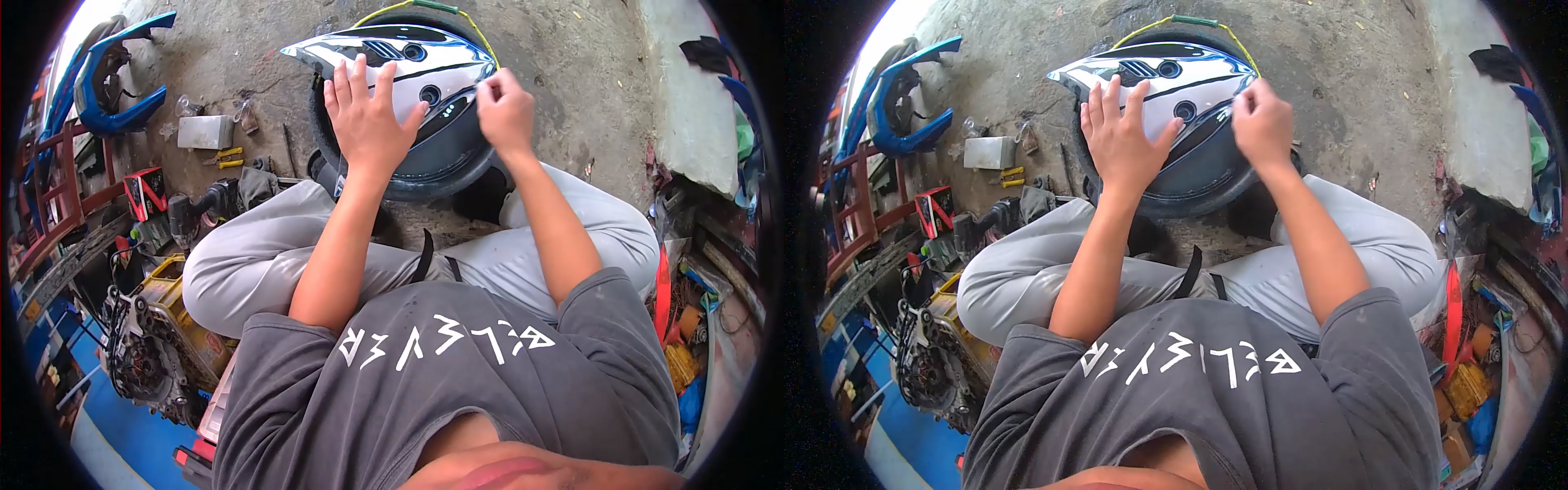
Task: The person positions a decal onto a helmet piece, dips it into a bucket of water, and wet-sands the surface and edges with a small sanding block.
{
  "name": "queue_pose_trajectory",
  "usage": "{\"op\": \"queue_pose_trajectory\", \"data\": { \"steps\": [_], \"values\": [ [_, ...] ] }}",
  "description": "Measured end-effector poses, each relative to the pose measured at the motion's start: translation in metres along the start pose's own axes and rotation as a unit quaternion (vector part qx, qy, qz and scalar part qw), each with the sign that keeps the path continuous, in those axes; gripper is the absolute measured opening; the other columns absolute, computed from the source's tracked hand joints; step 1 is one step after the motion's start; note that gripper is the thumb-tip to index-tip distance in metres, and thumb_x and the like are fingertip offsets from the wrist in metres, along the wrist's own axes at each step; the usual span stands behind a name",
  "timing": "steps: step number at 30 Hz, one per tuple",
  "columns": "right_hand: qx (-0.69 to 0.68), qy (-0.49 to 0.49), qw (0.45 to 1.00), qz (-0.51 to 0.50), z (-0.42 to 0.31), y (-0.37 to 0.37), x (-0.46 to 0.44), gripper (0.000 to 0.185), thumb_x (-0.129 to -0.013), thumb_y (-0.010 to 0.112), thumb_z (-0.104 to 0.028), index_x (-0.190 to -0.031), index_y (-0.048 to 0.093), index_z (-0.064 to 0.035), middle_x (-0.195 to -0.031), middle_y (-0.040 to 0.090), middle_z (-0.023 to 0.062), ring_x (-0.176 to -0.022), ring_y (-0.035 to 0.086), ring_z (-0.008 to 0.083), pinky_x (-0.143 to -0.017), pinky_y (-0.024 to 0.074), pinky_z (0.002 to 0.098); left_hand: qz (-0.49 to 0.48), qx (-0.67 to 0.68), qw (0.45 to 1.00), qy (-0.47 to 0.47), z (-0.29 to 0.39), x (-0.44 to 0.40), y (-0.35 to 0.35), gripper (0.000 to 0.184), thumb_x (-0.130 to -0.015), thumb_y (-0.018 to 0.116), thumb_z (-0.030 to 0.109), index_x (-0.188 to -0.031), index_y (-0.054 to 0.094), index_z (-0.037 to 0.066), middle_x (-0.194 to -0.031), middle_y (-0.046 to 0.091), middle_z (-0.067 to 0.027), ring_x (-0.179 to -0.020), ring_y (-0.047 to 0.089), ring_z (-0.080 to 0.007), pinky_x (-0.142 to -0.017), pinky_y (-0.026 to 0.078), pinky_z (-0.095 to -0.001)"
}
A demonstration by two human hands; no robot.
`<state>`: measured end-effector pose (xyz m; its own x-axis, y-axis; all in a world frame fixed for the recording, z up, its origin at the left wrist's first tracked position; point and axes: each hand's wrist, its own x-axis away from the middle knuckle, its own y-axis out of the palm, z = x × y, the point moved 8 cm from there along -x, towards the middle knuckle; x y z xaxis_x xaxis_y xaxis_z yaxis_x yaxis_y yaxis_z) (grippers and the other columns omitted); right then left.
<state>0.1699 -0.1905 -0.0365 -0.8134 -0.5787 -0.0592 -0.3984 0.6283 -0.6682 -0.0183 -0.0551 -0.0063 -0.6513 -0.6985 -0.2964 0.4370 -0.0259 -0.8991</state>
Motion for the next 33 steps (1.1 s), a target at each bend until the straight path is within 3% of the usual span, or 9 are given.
{"op": "queue_pose_trajectory", "data": {
  "steps": [1,7,11,15,17,20,27,30,33],
  "values": [
    [-0.03,0.04,0.999,-0.001,0.01,-0.001,-0.003,0.012,-0.096,0.068,-0.011,-0.088,0.064,-0.0035,-0.074,0.07,0.0224,-0.069,0.073,0.0418,-0.062,0.0543,0.0494,0.0,-0.001,1.0,0.0,0.0,0.0,-0.001,0.072,-0.08,0.087,0.054,-0.14,0.068,0.019,-0.154,0.056,-0.0187,-0.149,0.044,-0.044,-0.126,0.03,-0.0597],
    [-0.047,-0.095,0.993,-0.053,-0.026,0.02,0.026,0.009,-0.095,0.068,-0.009,-0.09,0.064,-0.003,-0.078,0.07,0.0243,-0.076,0.072,0.0472,-0.065,0.0542,0.0522,0.001,0.013,1.0,0.0,0.001,0.0,0.003,0.072,-0.08,0.087,0.053,-0.14,0.068,0.02,-0.154,0.056,-0.0187,-0.15,0.043,-0.0437,-0.126,0.03,-0.0605],
    [-0.039,0.01,0.999,0.003,0.008,0.003,0.0,0.01,-0.097,0.067,-0.009,-0.09,0.064,-0.0033,-0.072,0.068,0.0207,-0.065,0.069,0.045,-0.059,0.0529,0.051,-0.004,0.006,1.0,-0.005,-0.002,0.0,0.001,0.072,-0.08,0.088,0.053,-0.14,0.068,0.02,-0.154,0.056,-0.0187,-0.15,0.043,-0.0439,-0.126,0.029,-0.0605],
    [-0.023,-0.147,0.987,-0.066,-0.036,0.027,0.035,0.009,-0.094,0.067,-0.008,-0.091,0.06,-0.0025,-0.083,0.067,0.0241,-0.085,0.069,0.0473,-0.076,0.0539,0.0529,0.0,0.01,1.0,-0.006,-0.001,-0.001,0.003,0.072,-0.08,0.088,0.053,-0.14,0.068,0.02,-0.154,0.056,-0.0185,-0.151,0.043,-0.0443,-0.126,0.029,-0.0603],
    [-0.028,-0.135,0.988,-0.07,-0.026,0.023,0.023,0.009,-0.095,0.067,-0.009,-0.092,0.062,-0.0026,-0.08,0.068,0.0224,-0.079,0.07,0.0461,-0.071,0.0546,0.052,-0.003,0.012,1.0,-0.004,0.001,0.0,0.004,0.072,-0.08,0.088,0.053,-0.14,0.068,0.02,-0.154,0.056,-0.0185,-0.151,0.043,-0.0444,-0.126,0.029,-0.0602],
    [-0.041,0.016,0.999,-0.029,0.009,0.006,-0.002,0.009,-0.095,0.068,-0.01,-0.094,0.063,-0.003,-0.078,0.07,0.022,-0.072,0.073,0.0426,-0.065,0.0552,0.0508,-0.002,0.009,1.0,-0.004,0.001,-0.001,0.0,0.072,-0.08,0.088,0.053,-0.14,0.068,0.019,-0.154,0.056,-0.0189,-0.15,0.043,-0.0447,-0.126,0.03,-0.06],
    [-0.057,-0.076,0.99,-0.101,-0.015,0.026,0.019,0.009,-0.094,0.069,-0.01,-0.095,0.064,-0.0032,-0.081,0.071,0.0224,-0.074,0.073,0.043,-0.07,0.0564,0.0487,-0.002,0.018,1.0,-0.002,0.0,0.0,0.003,0.071,-0.08,0.088,0.052,-0.14,0.068,0.02,-0.154,0.055,-0.0193,-0.151,0.043,-0.0447,-0.126,0.029,-0.0605],
    [-0.001,0.033,0.999,-0.018,0.014,0.0,-0.005,0.006,-0.095,0.069,-0.009,-0.093,0.066,-0.0043,-0.077,0.072,0.019,-0.071,0.075,0.0367,-0.064,0.0559,0.045,-0.007,0.009,1.0,-0.005,0.0,0.0,0.001,0.071,-0.08,0.088,0.053,-0.14,0.068,0.02,-0.155,0.055,-0.0193,-0.151,0.043,-0.0447,-0.126,0.029,-0.0604],
    [0.016,-0.029,0.999,0.01,0.007,0.006,0.008,0.004,-0.096,0.066,-0.007,-0.098,0.064,-0.0047,-0.079,0.072,0.0201,-0.072,0.074,0.041,-0.066,0.0565,0.0472,-0.007,0.007,1.0,-0.004,-0.001,0.001,0.002,0.071,-0.08,0.088,0.053,-0.14,0.068,0.02,-0.155,0.055,-0.0193,-0.15,0.043,-0.0447,-0.126,0.029,-0.0598]
  ]
}}
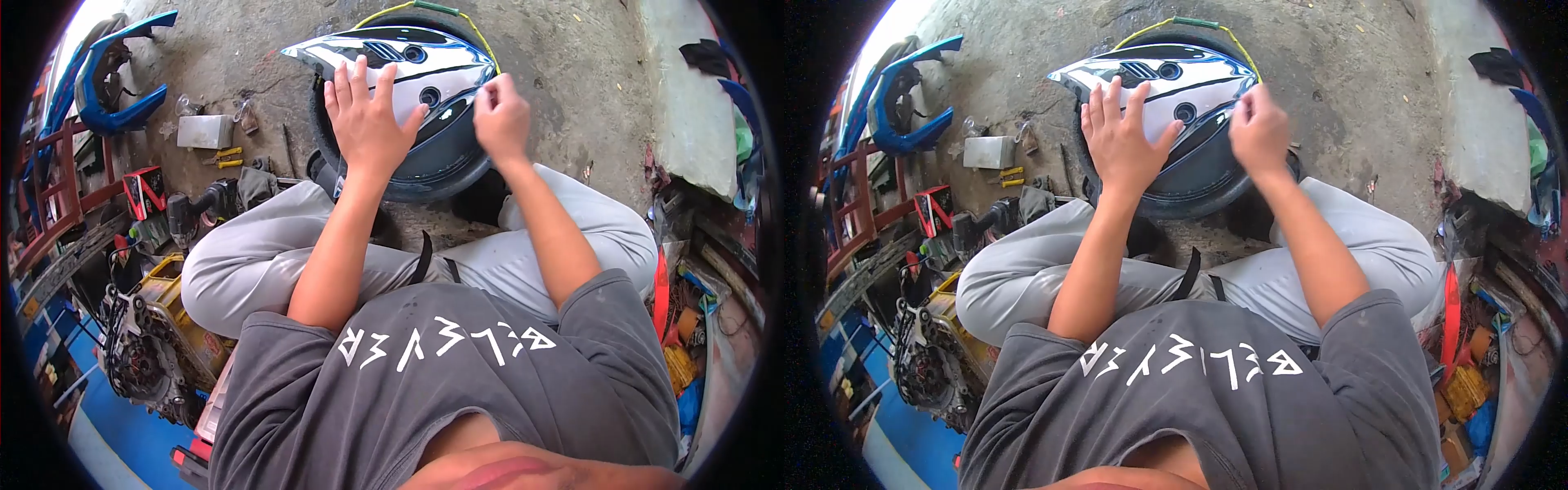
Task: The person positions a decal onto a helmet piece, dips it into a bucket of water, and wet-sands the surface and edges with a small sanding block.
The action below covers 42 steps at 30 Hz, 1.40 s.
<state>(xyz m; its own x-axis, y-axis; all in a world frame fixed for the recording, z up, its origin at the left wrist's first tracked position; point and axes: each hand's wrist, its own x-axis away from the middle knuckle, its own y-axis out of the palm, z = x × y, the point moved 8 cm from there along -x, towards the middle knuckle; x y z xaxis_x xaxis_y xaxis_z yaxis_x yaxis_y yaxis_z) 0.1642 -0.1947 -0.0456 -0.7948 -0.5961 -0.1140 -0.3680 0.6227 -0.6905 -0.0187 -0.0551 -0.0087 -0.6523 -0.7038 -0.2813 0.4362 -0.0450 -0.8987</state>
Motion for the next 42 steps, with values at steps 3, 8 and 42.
{"op": "queue_pose_trajectory", "data": {
  "steps": [3,8,42],
  "values": [
    [-0.084,-0.031,0.993,-0.075,-0.02,0.019,0.018,0.014,-0.095,0.068,-0.008,-0.108,0.063,-0.0061,-0.079,0.071,0.0203,-0.073,0.074,0.0403,-0.07,0.0567,0.0484,0.007,0.01,1.0,0.002,0.002,-0.002,0.0,0.072,-0.08,0.088,0.053,-0.14,0.068,0.019,-0.155,0.055,-0.0198,-0.15,0.044,-0.045,-0.126,0.028,-0.0602],
    [-0.059,0.095,0.992,-0.064,0.009,0.004,-0.006,0.028,-0.093,0.071,-0.012,-0.12,0.068,-0.0053,-0.08,0.075,0.0143,-0.072,0.075,0.0285,-0.07,0.0573,0.0422,-0.001,0.01,1.0,0.0,0.0,0.0,0.0,0.072,-0.08,0.087,0.053,-0.141,0.067,0.019,-0.155,0.055,-0.02,-0.151,0.043,-0.0449,-0.127,0.028,-0.0604],
    [-0.4,0.22,0.879,-0.137,0.01,0.023,-0.004,0.034,-0.098,0.077,-0.004,-0.128,0.063,0.0036,-0.104,0.072,0.0115,-0.085,0.074,0.0162,-0.075,0.0639,0.0285,-0.003,0.016,1.0,0.0,-0.001,-0.001,-0.001,0.072,-0.081,0.087,0.053,-0.141,0.067,0.019,-0.155,0.055,-0.0207,-0.152,0.041,-0.0448,-0.126,0.027,-0.0613]
  ]
}}
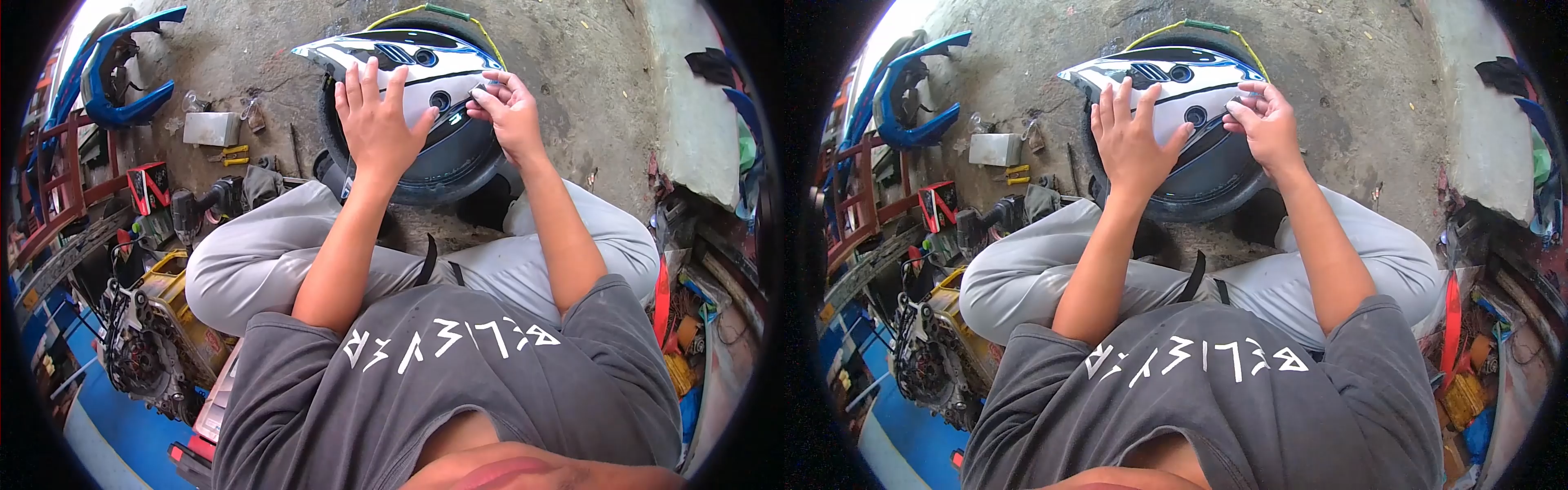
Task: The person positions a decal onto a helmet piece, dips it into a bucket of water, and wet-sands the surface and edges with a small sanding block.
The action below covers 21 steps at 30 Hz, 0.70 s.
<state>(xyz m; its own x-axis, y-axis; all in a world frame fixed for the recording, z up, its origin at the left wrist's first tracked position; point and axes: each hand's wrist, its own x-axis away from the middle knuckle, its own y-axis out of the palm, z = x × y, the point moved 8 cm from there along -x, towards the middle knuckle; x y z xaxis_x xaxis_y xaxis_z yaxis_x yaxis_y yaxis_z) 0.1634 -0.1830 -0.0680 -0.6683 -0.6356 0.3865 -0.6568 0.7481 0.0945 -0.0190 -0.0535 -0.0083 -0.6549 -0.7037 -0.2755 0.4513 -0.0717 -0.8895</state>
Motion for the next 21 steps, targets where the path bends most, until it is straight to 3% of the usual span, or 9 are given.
{"op": "queue_pose_trajectory", "data": {
  "steps": [5,8,9,12,16,21],
  "values": [
    [0.138,-0.036,0.989,0.027,-0.005,-0.005,0.002,0.027,-0.096,0.075,-0.002,-0.121,0.07,0.0041,-0.103,0.078,0.0131,-0.087,0.076,0.0171,-0.079,0.063,0.0301,0.0,0.001,1.0,-0.001,0.0,0.0,-0.001,0.072,-0.081,0.087,0.053,-0.141,0.067,0.019,-0.155,0.055,-0.0208,-0.152,0.041,-0.0447,-0.126,0.027,-0.0613],
    [0.316,-0.112,0.941,0.033,-0.029,0.017,0.025,0.018,-0.094,0.076,-0.005,-0.111,0.076,0.003,-0.098,0.081,0.0129,-0.089,0.078,0.0176,-0.082,0.0623,0.0335,0.001,0.003,1.0,-0.004,0.0,0.0,-0.001,0.072,-0.081,0.087,0.053,-0.141,0.067,0.019,-0.155,0.055,-0.0207,-0.152,0.041,-0.0446,-0.126,0.027,-0.0608],
    [0.3,-0.119,0.946,0.014,-0.025,0.024,0.029,0.018,-0.092,0.077,-0.007,-0.108,0.078,0.0016,-0.096,0.082,0.0145,-0.088,0.079,0.0215,-0.083,0.0614,0.0353,0.0,0.003,1.0,-0.004,0.0,0.0,0.0,0.072,-0.08,0.087,0.053,-0.141,0.067,0.019,-0.155,0.055,-0.0206,-0.152,0.041,-0.0446,-0.126,0.027,-0.0606],
    [0.357,-0.287,0.887,-0.05,-0.032,0.039,0.037,0.012,-0.088,0.076,-0.003,-0.1,0.078,-0.0003,-0.099,0.076,0.0158,-0.092,0.076,0.0344,-0.084,0.0589,0.0403,0.005,-0.006,1.0,-0.002,0.0,0.0,0.002,0.073,-0.08,0.087,0.054,-0.141,0.067,0.019,-0.154,0.055,-0.02,-0.152,0.041,-0.0445,-0.126,0.027,-0.0601],
    [0.373,-0.26,0.889,0.056,-0.035,0.01,0.031,0.009,-0.089,0.075,-0.002,-0.097,0.077,-0.0002,-0.099,0.073,0.0164,-0.094,0.073,0.0365,-0.085,0.0581,0.0433,0.0,-0.016,1.0,-0.002,0.0,-0.002,-0.001,0.072,-0.08,0.087,0.055,-0.14,0.068,0.019,-0.154,0.055,-0.0192,-0.151,0.042,-0.0444,-0.126,0.028,-0.0596],
    [0.425,-0.341,0.838,-0.04,-0.022,0.047,0.061,0.01,-0.09,0.076,-0.003,-0.098,0.076,0.0019,-0.107,0.069,0.0178,-0.101,0.07,0.0377,-0.09,0.057,0.0447,0.005,-0.014,1.0,-0.004,0.001,-0.002,0.001,0.072,-0.08,0.086,0.055,-0.14,0.068,0.019,-0.154,0.055,-0.0191,-0.151,0.042,-0.0443,-0.126,0.029,-0.0597]
  ]
}}
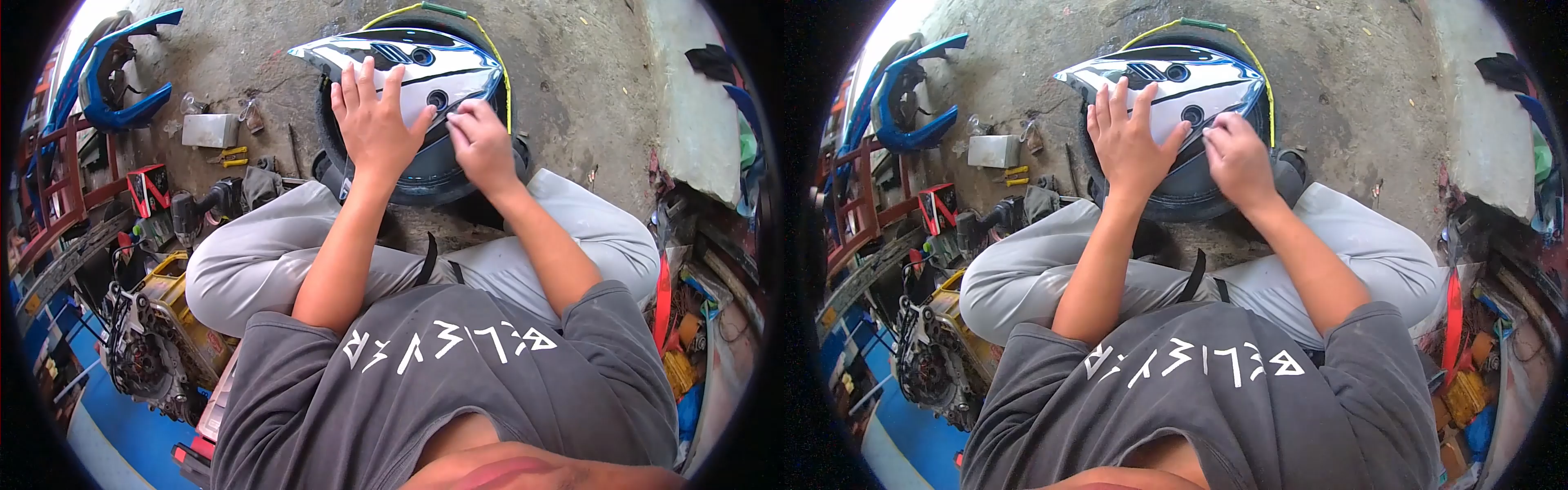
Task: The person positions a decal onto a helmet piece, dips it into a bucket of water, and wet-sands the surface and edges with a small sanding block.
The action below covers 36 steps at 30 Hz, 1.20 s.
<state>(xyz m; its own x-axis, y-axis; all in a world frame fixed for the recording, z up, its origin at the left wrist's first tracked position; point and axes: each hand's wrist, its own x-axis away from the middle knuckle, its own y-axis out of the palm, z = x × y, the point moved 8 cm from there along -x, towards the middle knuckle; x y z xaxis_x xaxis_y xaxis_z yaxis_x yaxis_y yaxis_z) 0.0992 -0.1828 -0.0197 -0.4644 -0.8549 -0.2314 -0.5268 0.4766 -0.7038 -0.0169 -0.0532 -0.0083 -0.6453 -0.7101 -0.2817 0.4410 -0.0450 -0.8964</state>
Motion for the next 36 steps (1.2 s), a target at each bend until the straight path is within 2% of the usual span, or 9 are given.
{"op": "queue_pose_trajectory", "data": {
  "steps": [5,6,10,13,17,21,27,31,36],
  "values": [
    [0.016,-0.019,0.999,0.025,0.014,-0.012,-0.008,0.014,-0.09,0.078,-0.006,-0.103,0.076,0.0002,-0.106,0.07,0.0158,-0.097,0.069,0.0363,-0.087,0.0561,0.0457,0.001,-0.001,1.0,0.007,0.0,0.002,-0.001,0.072,-0.081,0.086,0.055,-0.14,0.068,0.019,-0.154,0.055,-0.0193,-0.15,0.043,-0.044,-0.125,0.029,-0.0598],
    [0.027,-0.024,0.999,0.015,0.015,-0.014,-0.01,0.014,-0.09,0.079,-0.008,-0.103,0.077,-0.0013,-0.107,0.071,0.0123,-0.096,0.066,0.0346,-0.087,0.0552,0.0441,0.002,-0.002,1.0,0.008,0.0,0.002,-0.001,0.072,-0.081,0.086,0.055,-0.141,0.067,0.019,-0.154,0.055,-0.0193,-0.15,0.043,-0.0438,-0.126,0.029,-0.0598],
    [0.089,-0.057,0.994,-0.007,-0.002,-0.002,0.004,0.014,-0.09,0.08,-0.01,-0.102,0.08,-0.0035,-0.106,0.068,0.0076,-0.1,0.061,0.0329,-0.09,0.0533,0.0428,0.001,0.006,1.0,0.009,0.0,0.002,0.001,0.073,-0.081,0.086,0.055,-0.141,0.067,0.019,-0.154,0.055,-0.0196,-0.151,0.042,-0.0439,-0.126,0.029,-0.0599],
    [0.115,-0.043,0.992,0.028,0.01,-0.013,-0.003,0.015,-0.09,0.08,-0.011,-0.103,0.08,-0.0038,-0.109,0.068,0.009,-0.101,0.062,0.0333,-0.091,0.0531,0.0446,-0.001,0.002,1.0,0.008,-0.002,0.003,0.0,0.073,-0.081,0.086,0.055,-0.142,0.067,0.019,-0.154,0.056,-0.0197,-0.151,0.042,-0.0439,-0.126,0.028,-0.0599],
    [0.06,0.012,0.997,0.041,0.015,-0.01,0.001,0.018,-0.091,0.079,-0.01,-0.107,0.079,-0.0024,-0.115,0.066,0.0149,-0.105,0.063,0.0355,-0.095,0.0533,0.0457,0.0,0.003,1.0,0.01,-0.001,0.002,0.0,0.073,-0.081,0.086,0.056,-0.142,0.067,0.02,-0.154,0.056,-0.02,-0.152,0.041,-0.044,-0.126,0.028,-0.0602],
    [0.069,0.007,0.997,0.037,0.019,-0.003,0.004,0.019,-0.092,0.078,-0.011,-0.109,0.078,-0.0011,-0.111,0.067,0.0168,-0.105,0.066,0.0365,-0.095,0.0546,0.0467,0.002,0.006,1.0,0.009,-0.001,0.003,0.0,0.073,-0.081,0.086,0.056,-0.142,0.067,0.02,-0.155,0.056,-0.0202,-0.152,0.041,-0.0441,-0.126,0.027,-0.0607],
    [0.073,0.058,0.994,0.051,0.035,-0.015,-0.005,0.016,-0.092,0.075,-0.008,-0.106,0.076,-0.0001,-0.109,0.067,0.018,-0.105,0.067,0.0383,-0.093,0.0553,0.0476,0.002,0.002,1.0,0.009,-0.001,0.003,0.0,0.073,-0.081,0.086,0.056,-0.142,0.067,0.02,-0.155,0.055,-0.0196,-0.152,0.041,-0.0439,-0.126,0.028,-0.0609],
    [0.063,-0.031,0.997,0.012,0.006,0.002,0.002,0.014,-0.093,0.074,-0.009,-0.103,0.076,0.0002,-0.107,0.067,0.0184,-0.102,0.067,0.0384,-0.091,0.055,0.0478,0.002,0.003,1.0,0.008,0.0,0.002,0.001,0.073,-0.081,0.086,0.055,-0.141,0.067,0.02,-0.155,0.055,-0.0195,-0.151,0.042,-0.0438,-0.126,0.028,-0.0603],
    [0.094,0.048,0.993,0.046,0.045,-0.021,-0.014,0.01,-0.093,0.074,-0.009,-0.097,0.075,-0.0006,-0.104,0.067,0.0184,-0.1,0.067,0.0375,-0.086,0.0549,0.0488,-0.001,-0.006,1.0,0.007,0.0,0.003,-0.001,0.072,-0.081,0.087,0.054,-0.141,0.067,0.02,-0.155,0.055,-0.0194,-0.151,0.043,-0.0438,-0.126,0.029,-0.0594]
  ]
}}
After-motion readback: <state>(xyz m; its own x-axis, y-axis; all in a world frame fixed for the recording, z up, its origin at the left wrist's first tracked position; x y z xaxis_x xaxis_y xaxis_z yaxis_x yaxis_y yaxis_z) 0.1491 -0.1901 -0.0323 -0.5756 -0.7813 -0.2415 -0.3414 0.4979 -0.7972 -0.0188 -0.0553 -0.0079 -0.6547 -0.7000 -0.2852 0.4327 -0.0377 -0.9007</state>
